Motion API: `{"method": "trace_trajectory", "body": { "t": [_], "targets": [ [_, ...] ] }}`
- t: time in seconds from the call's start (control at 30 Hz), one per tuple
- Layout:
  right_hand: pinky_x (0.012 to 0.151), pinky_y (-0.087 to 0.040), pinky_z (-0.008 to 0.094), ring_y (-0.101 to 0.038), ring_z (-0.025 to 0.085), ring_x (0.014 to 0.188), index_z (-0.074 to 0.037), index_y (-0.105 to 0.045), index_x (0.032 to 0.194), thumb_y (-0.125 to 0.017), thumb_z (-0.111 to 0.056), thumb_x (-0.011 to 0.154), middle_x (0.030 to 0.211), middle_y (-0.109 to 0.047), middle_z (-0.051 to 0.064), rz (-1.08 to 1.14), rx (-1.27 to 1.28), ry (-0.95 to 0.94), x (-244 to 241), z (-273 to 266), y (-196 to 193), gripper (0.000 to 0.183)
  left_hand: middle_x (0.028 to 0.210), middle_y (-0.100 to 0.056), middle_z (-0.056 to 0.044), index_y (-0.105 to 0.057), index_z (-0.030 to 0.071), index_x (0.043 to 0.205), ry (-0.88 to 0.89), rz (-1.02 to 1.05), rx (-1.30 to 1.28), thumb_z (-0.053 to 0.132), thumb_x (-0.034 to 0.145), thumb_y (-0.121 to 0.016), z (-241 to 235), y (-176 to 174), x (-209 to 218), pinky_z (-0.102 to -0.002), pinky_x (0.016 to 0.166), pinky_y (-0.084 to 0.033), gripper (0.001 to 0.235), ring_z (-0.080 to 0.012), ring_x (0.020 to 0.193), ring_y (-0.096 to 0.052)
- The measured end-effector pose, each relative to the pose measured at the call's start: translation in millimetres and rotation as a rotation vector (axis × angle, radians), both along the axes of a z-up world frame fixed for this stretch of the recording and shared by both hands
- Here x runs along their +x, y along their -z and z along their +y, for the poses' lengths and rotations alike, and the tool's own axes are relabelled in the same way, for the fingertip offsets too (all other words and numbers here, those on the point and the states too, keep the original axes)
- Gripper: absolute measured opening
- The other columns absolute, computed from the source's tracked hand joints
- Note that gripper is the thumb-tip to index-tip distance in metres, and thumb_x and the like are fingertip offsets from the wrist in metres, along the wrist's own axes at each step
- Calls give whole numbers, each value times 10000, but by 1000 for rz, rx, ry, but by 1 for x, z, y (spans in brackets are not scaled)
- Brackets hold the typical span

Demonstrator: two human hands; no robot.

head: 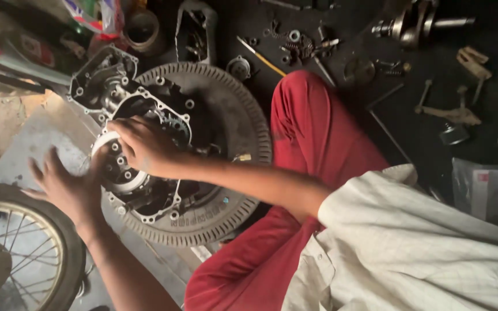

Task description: Assembling the clutch plates and housing inside a motorcycle engine casing.

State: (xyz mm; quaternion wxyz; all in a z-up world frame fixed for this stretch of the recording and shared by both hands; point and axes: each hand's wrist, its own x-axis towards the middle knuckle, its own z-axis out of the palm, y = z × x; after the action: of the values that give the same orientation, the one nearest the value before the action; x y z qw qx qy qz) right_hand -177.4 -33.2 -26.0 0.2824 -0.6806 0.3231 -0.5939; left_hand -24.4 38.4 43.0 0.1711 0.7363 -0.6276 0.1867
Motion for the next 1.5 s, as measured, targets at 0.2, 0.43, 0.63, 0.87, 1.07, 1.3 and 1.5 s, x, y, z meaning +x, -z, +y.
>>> {"method": "trace_trajectory", "body": {
  "t": [0.2, 0.43, 0.63, 0.87, 1.07, 1.3, 1.5],
  "targets": [
    [723, -606, 347, -686, 207, 730, -46, -572, 1325, -721, -72, 865, 1100, -693, 80, 335, -61, -833, 45, -90, -6, 484, 1221, -669, -90, -570, -62, 1404, 187, 1341, -42, 270, 1050, -656, 48, 10, -57, -260, 912, -514, 493, -119, 1053, -624],
    [957, -575, 349, -741, 200, 1070, -6, -660, 1202, -771, -28, 834, 1133, -750, 90, 259, -148, -1235, 59, -103, 2, 386, 1018, -686, -67, -677, -77, 1225, 4, 1184, -176, 196, 1058, -626, 42, 10, -71, -274, 747, -451, 324, -111, 875, -566],
    [922, -605, 328, -764, 189, 1034, -28, -683, 1128, -783, -26, 825, 1082, -771, 78, 190, -113, -982, 70, -80, 37, 319, 1134, -699, -226, -658, -132, 1272, 135, 741, -104, 183, 1104, -616, 39, 44, -8, -391, 1033, -425, 359, -271, 1131, -592],
    [901, -620, 331, -770, 230, 1034, -66, -646, 1244, -714, 50, 818, 1154, -772, 100, 12, 163, -369, 42, -36, 14, 447, 1345, -674, -247, -683, -62, 1287, 281, 518, 108, 289, 1104, -644, 10, 17, 16, -506, 1287, -212, 397, -395, 1295, -615],
    [780, -645, 319, -803, 209, 907, -103, -588, 1313, -710, 17, 842, 1086, -788, 70, 17, 230, -398, 44, -33, 16, 501, 1330, -700, -178, -702, -21, 1252, 294, 507, 122, 325, 1115, -656, 8, 22, 19, -507, 1324, -249, 375, -356, 1241, -655],
    [698, -602, 377, -764, 295, 857, -60, -536, 1360, -707, -26, 874, 1055, -774, 120, -61, 262, -169, 18, -2, -14, 517, 1257, -728, -53, -762, 89, 1183, 194, 255, 165, 358, 1019, -709, -6, 15, 29, -711, 1168, -96, 319, -323, 1349, -551],
    [730, -602, 385, -774, 278, 872, -84, -568, 1370, -733, -68, 904, 1030, -777, 105, 37, 210, -180, 19, -22, 5, 495, 1336, -685, -166, -683, 45, 1339, 70, 256, 70, 313, 1075, -669, 6, 46, 23, -658, 1153, -249, 376, -360, 1303, -589]
  ]
}}
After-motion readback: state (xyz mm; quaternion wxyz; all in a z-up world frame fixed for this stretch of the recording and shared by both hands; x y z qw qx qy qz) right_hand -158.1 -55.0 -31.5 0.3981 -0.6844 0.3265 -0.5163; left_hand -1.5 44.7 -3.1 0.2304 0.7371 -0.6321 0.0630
